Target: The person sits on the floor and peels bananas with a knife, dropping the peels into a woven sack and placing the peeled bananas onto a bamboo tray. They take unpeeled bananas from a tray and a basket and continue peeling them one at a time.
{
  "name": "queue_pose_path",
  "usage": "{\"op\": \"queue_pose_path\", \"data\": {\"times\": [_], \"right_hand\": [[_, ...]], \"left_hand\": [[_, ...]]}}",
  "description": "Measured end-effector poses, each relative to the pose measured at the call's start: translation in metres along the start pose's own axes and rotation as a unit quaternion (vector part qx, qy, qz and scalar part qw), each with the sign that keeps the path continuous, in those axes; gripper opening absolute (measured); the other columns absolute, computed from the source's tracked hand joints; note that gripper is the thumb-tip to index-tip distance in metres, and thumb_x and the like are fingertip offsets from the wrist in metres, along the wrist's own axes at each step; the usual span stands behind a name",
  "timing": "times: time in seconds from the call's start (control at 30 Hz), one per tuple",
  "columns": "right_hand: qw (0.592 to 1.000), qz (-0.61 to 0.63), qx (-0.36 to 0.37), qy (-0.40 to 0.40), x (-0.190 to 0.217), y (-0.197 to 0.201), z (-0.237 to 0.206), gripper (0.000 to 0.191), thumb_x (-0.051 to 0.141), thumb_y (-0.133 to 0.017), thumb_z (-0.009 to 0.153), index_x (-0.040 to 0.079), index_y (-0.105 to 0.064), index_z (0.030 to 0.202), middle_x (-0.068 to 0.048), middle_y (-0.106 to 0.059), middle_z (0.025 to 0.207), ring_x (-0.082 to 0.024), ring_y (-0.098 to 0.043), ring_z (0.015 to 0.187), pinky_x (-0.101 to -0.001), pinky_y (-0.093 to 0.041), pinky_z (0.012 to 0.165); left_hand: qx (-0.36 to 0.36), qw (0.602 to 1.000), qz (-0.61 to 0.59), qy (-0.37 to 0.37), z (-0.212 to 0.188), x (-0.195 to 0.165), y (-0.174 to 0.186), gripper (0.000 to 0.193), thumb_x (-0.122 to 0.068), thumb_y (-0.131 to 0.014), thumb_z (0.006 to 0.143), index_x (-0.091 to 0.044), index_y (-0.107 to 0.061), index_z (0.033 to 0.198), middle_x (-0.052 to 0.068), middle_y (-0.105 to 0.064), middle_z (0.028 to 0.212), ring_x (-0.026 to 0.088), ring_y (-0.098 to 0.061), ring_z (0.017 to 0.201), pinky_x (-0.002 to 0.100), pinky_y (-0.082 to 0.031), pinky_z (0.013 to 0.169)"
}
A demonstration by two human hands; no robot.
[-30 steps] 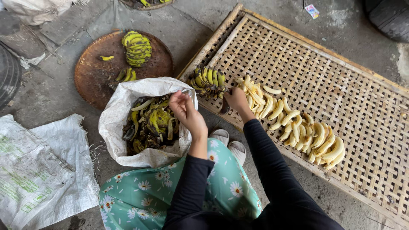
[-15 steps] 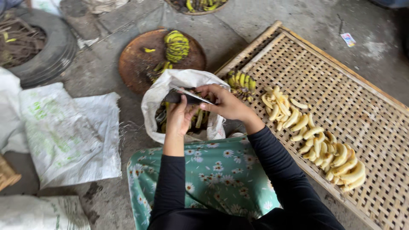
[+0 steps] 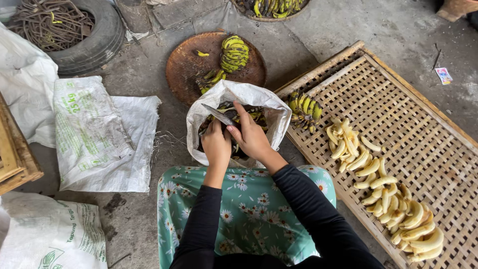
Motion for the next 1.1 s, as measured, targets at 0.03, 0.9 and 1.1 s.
{"op": "queue_pose_path", "data": {"times": [0.03,0.9,1.1], "right_hand": [[0.999,0.002,-0.014,0.04,0.002,0.001,0.0,0.063,0.034,-0.059,0.104,0.008,-0.031,0.155,-0.027,-0.062,0.124,-0.044,-0.065,0.095,-0.0474,-0.052,0.082],[0.996,-0.076,0.002,0.036,0.003,0.001,0.005,0.062,0.055,-0.054,0.1,0.013,-0.041,0.144,-0.027,-0.07,0.116,-0.048,-0.068,0.092,-0.0539,-0.054,0.075],[0.989,0.124,-0.08,0.015,-0.024,0.012,0.013,0.046,0.045,-0.055,0.108,0.005,-0.046,0.127,-0.021,-0.074,0.097,-0.035,-0.074,0.081,-0.0446,-0.058,0.069]], "left_hand": [[0.002,1.0,0.006,-0.002,0.0,-0.001,-0.001,0.03,-0.008,-0.071,0.09,-0.001,-0.062,0.118,0.019,-0.071,0.111,0.04,-0.07,0.094,0.049,-0.056,0.078],[-0.109,0.604,-0.693,0.377,-0.024,0.058,-0.092,0.031,-0.016,-0.07,0.095,-0.006,-0.061,0.123,0.007,-0.07,0.11,0.016,-0.071,0.092,0.03,-0.061,0.076],[-0.083,0.639,-0.662,0.384,-0.038,0.042,-0.091,0.03,-0.024,-0.072,0.098,-0.008,-0.063,0.122,0.002,-0.07,0.109,0.013,-0.069,0.093,0.027,-0.058,0.076]]}}
Point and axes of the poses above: each hand's wrist, its own z-axis towards the middle knuckle, its own y-axis out of the back of the hand, x = y × z, the point moved 8 cm from there along z, towards the middle knuckle
